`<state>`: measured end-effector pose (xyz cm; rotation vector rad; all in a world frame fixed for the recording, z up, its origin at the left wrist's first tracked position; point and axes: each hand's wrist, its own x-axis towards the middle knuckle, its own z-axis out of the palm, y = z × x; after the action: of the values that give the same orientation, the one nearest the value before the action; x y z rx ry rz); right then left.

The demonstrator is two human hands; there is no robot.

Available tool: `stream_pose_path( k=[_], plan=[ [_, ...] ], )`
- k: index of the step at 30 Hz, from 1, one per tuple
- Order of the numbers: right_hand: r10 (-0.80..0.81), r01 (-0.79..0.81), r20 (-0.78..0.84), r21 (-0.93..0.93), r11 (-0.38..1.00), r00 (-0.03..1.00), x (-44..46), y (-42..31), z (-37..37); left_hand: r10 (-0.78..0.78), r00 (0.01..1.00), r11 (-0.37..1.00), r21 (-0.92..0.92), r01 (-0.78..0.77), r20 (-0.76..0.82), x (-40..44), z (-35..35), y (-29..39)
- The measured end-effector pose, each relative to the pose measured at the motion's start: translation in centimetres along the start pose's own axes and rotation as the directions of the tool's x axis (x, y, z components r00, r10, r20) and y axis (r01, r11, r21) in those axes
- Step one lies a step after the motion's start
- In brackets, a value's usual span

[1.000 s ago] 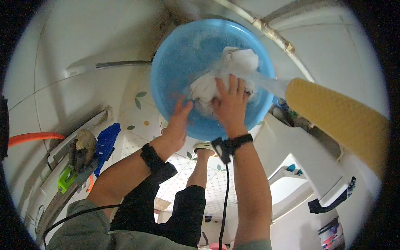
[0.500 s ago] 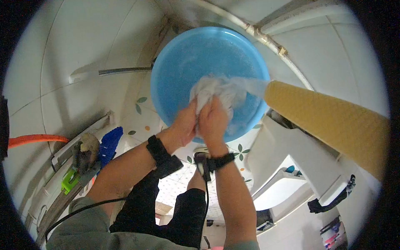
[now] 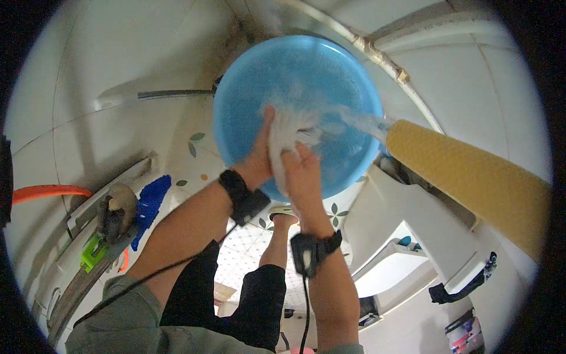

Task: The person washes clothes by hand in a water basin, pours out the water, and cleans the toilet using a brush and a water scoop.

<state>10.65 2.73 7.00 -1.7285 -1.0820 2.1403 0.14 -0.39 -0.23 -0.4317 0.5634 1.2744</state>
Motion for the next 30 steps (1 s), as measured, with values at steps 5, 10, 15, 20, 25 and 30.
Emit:
stream_pose_path(
  k=[5,10,15,20,25,30],
  plan=[
    [-0.296,0.269,-0.023,-0.358,0.894,0.955,2.0,2.8,-0.4,-0.021,0.994,0.987,0.158,0.038,-0.103,-2.2,2.1,0.3],
    [-0.397,0.330,-0.245,-0.273,0.904,0.884,2.8,-0.1,-3.6,0.181,0.930,0.899,0.437,-0.024,-0.321,-5.4,5.7,-0.1],
    [-0.371,0.298,-0.114,-0.403,0.865,0.922,-1.1,-0.7,-6.5,0.516,0.831,0.042,0.963,-0.266,0.207,-7.5,6.0,0.3],
    [-0.426,0.338,-0.099,-0.461,0.820,0.899,-5.6,-4.8,-6.9,0.449,0.861,-0.572,0.817,0.072,0.238,-7.5,3.6,0.0],
    [-0.676,0.656,-0.221,-0.166,0.737,0.703,-13.6,-15.3,-7.6,0.382,0.893,-0.752,0.642,0.150,0.239,-9.0,5.1,0.1],
    [-0.929,0.882,-0.211,-0.308,0.357,0.303,-21.7,-25.0,-5.0,0.270,0.957,-0.802,0.574,0.163,0.105,-10.3,7.5,1.0]
  ],
)
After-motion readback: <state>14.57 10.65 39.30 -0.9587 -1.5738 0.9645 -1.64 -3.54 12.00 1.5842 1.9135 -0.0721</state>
